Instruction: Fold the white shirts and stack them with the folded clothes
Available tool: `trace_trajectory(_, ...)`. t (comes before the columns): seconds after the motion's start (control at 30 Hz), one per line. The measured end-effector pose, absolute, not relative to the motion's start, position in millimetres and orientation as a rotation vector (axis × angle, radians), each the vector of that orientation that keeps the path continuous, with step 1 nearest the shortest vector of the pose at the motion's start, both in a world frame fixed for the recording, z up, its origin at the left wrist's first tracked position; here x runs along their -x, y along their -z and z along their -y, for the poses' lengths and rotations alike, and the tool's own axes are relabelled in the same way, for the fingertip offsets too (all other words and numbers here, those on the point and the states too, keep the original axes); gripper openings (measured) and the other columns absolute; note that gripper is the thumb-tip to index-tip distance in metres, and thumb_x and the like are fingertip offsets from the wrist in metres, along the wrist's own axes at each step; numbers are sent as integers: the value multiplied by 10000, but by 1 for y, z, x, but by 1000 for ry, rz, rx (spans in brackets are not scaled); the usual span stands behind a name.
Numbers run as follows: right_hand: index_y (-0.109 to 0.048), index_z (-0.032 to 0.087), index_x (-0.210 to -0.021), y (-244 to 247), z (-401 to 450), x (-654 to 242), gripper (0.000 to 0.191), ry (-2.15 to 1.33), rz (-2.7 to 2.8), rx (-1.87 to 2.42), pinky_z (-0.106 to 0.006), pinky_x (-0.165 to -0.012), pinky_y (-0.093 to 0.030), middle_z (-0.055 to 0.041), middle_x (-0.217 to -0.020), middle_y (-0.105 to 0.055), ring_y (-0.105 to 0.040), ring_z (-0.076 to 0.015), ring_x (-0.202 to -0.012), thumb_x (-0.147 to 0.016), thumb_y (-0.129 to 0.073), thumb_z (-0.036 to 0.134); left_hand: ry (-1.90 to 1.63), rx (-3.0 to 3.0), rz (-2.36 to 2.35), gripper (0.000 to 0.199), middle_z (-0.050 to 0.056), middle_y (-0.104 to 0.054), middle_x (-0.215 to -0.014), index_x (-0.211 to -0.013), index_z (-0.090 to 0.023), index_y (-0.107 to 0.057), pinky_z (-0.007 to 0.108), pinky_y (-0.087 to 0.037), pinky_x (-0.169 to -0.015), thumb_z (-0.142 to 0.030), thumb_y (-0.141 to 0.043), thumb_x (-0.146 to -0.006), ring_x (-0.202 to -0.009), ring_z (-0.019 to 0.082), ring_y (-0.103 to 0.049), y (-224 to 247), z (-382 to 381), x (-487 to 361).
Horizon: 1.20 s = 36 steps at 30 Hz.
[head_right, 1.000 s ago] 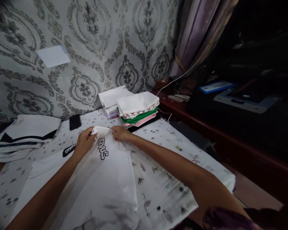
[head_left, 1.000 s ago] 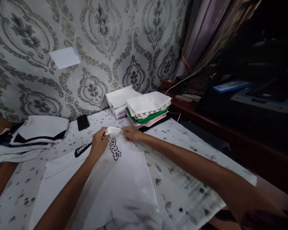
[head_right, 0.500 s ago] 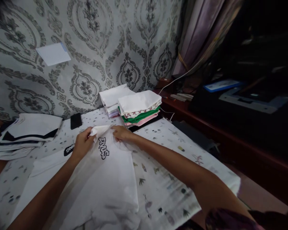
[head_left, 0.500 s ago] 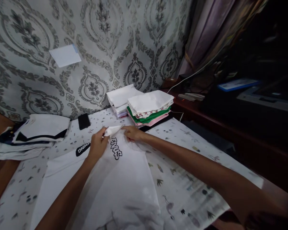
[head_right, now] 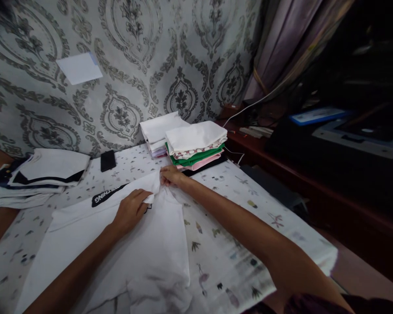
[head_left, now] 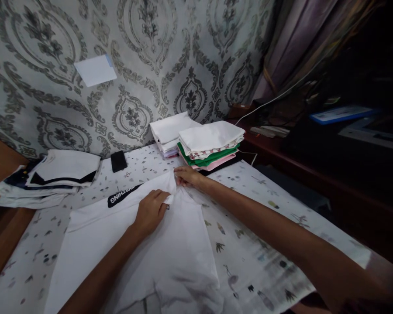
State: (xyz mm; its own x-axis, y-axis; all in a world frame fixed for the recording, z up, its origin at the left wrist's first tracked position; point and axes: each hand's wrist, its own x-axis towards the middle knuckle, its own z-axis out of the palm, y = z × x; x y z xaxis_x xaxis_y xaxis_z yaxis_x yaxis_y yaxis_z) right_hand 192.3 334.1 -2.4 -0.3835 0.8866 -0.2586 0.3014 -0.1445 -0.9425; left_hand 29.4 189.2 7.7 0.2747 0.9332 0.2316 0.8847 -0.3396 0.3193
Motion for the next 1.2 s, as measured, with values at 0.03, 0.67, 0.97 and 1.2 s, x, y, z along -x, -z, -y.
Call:
trace_trajectory(0.03,-604,135,-1060,3,-334,-192,232,-1536,1633,1349,-186,-354,-251,44,-487,-574,-411,-90,-338,-855,-494,123,-555,-2423,-1719,317,65,-691,-1067,-1124,-214,-659,358,-482,-864,-140,-440,-907,-1002,228,-598,-8,-189,-30)
trace_trajectory(0.67,-654,164,-1199,-6,-216,-201,332,-112,2855,686,-383,-834,-491,-126,-1056,-701,-616,-263,-989,-923,-475,121,-499,-2212,-2237,318,90,-640,-1163,-1193,-211,-581,441,-490,-949,-262,-481,-896,-1104,272,-573,-17,-108,101)
trace_trajectory(0.97,-744,167,-951,3,-271,-187,289,-977,2313,944,-278,-655,-458,-21,-760,-700,-610,-176,-693,-813,-491,179,-482,-2448,-1844,436,99,-591,-1266,-1343,-209,-484,431,-442,-1011,-182,-455,-908,-1186,260,-518,-20,-139,46)
trace_trajectory(1.2,-721,153,-801,8,-294,-182,216,-1405,1981,838,-249,-573,-415,-13,-711,-653,-549,-148,-642,-715,-607,315,-457,-2346,-2001,388,111,-632,-1219,-1274,-175,-525,441,-443,-947,-367,-500,-938,-1141,287,-550,-29,-175,-8)
